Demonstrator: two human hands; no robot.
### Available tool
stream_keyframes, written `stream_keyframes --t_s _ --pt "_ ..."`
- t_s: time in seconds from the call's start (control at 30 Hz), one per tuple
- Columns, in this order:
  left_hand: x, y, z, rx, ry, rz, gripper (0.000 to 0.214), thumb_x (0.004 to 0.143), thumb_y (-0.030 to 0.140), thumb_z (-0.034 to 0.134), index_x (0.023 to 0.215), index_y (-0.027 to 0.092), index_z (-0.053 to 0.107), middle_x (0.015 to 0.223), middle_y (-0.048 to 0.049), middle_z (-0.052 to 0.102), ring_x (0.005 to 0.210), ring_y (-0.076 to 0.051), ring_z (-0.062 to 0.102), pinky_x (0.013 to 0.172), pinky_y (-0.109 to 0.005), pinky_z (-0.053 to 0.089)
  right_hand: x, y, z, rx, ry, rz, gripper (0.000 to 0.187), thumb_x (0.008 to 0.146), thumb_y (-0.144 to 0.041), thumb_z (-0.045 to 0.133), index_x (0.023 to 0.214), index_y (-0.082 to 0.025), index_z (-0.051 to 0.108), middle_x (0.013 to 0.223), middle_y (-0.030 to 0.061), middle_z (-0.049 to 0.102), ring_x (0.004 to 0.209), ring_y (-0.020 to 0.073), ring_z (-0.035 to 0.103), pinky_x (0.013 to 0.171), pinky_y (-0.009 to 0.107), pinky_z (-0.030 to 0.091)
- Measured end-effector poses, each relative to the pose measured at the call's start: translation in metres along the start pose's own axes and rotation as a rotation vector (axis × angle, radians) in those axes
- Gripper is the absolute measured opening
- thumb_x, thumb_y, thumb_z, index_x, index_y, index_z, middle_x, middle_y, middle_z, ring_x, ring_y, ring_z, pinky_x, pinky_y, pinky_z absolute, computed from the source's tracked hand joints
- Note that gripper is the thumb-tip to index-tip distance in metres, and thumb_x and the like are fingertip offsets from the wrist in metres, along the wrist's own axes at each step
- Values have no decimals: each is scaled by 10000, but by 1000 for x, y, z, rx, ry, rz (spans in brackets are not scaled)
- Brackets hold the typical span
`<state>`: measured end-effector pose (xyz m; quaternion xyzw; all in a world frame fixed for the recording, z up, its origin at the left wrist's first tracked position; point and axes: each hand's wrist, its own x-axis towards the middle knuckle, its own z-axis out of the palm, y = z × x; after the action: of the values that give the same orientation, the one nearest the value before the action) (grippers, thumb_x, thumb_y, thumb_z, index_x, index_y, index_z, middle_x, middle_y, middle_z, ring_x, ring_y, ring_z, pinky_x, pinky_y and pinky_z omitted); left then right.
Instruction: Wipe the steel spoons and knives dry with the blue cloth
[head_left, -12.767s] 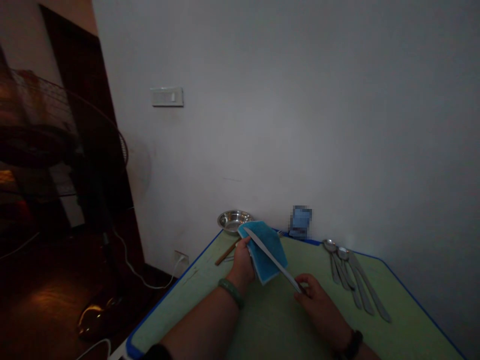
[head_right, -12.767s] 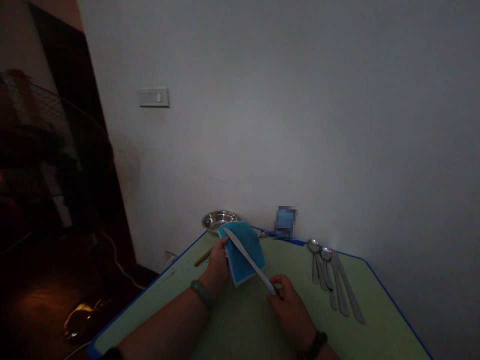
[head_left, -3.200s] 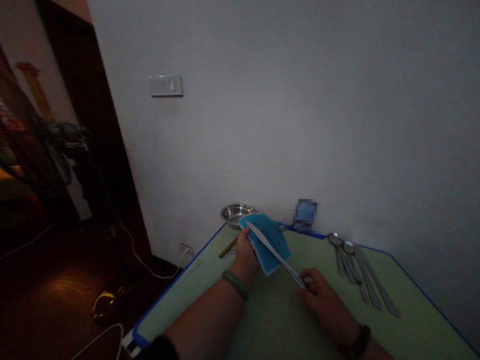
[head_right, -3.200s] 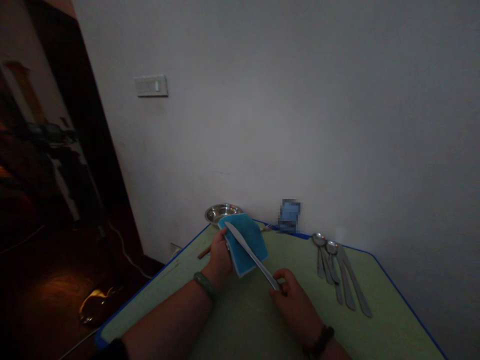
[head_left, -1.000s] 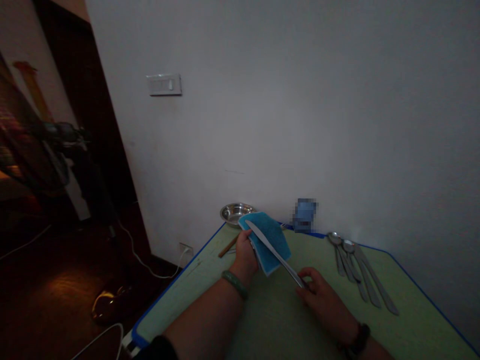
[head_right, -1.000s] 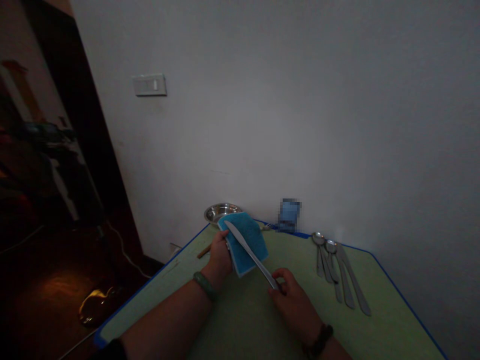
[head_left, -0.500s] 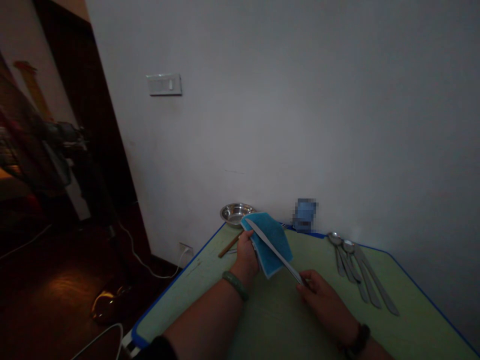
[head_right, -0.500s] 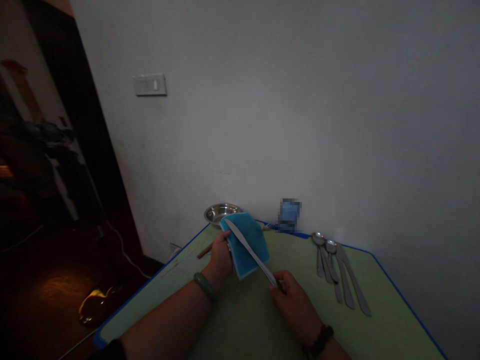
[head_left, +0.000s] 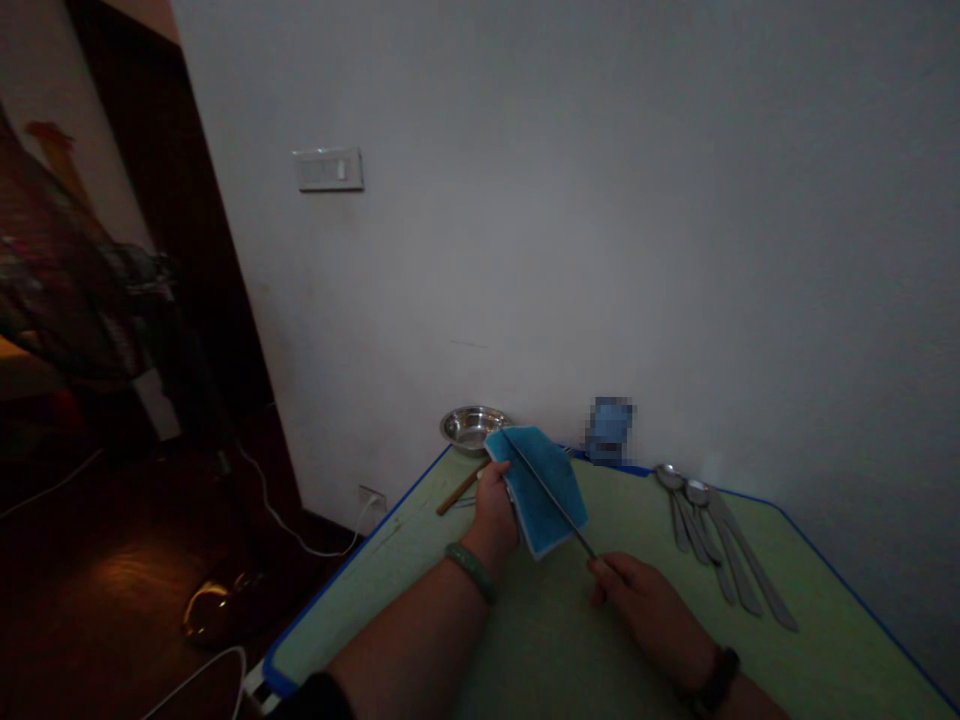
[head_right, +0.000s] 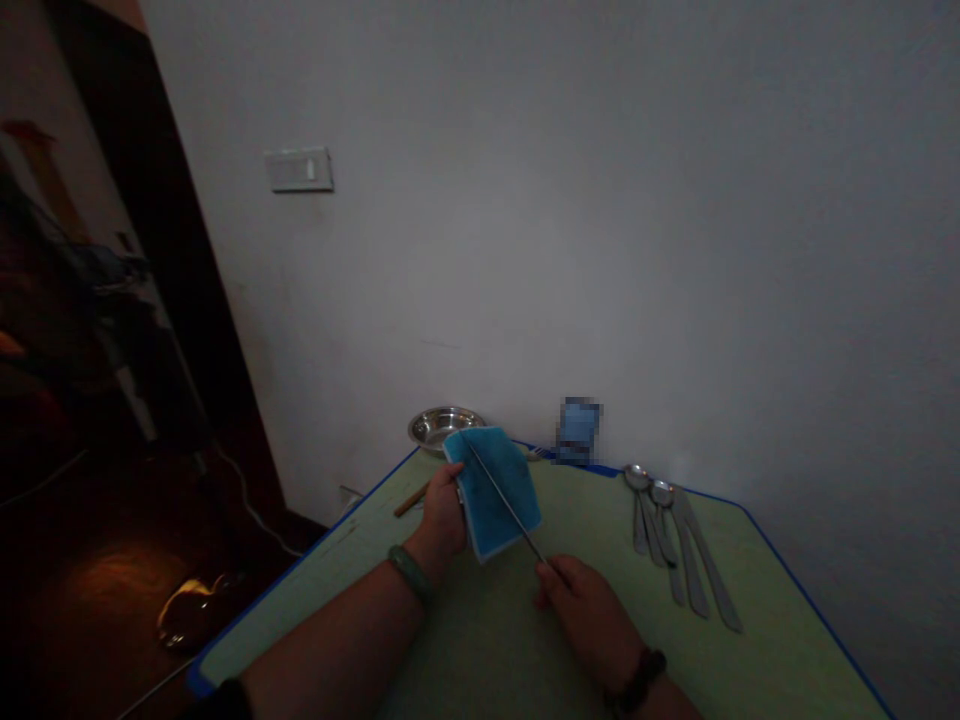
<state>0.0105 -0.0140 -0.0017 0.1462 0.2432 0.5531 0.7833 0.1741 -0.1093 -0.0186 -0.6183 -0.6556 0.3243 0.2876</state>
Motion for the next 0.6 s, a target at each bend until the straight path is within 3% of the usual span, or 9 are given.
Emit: stream_keyframes --t_s 0.27,0.6 --pt "0 -1 1 14 -12 -33 489 678 359 435 1034 43 547 888 -181 644 851 -344 589 823 -518 374 -1 1 0 -22 -21 -6 434 809 -495 300 606 -186 530 575 -10 504 562 124 465 542 228 337" --pt "7 -2 -6 40 5 -23 437 674 359 442 947 49 587 765 -154 666 766 -316 617 819 -482 399 0 7 4 90 8 12 409 826 -502 251 617 -203 437 518 -39 444 486 101 432 507 218 356"
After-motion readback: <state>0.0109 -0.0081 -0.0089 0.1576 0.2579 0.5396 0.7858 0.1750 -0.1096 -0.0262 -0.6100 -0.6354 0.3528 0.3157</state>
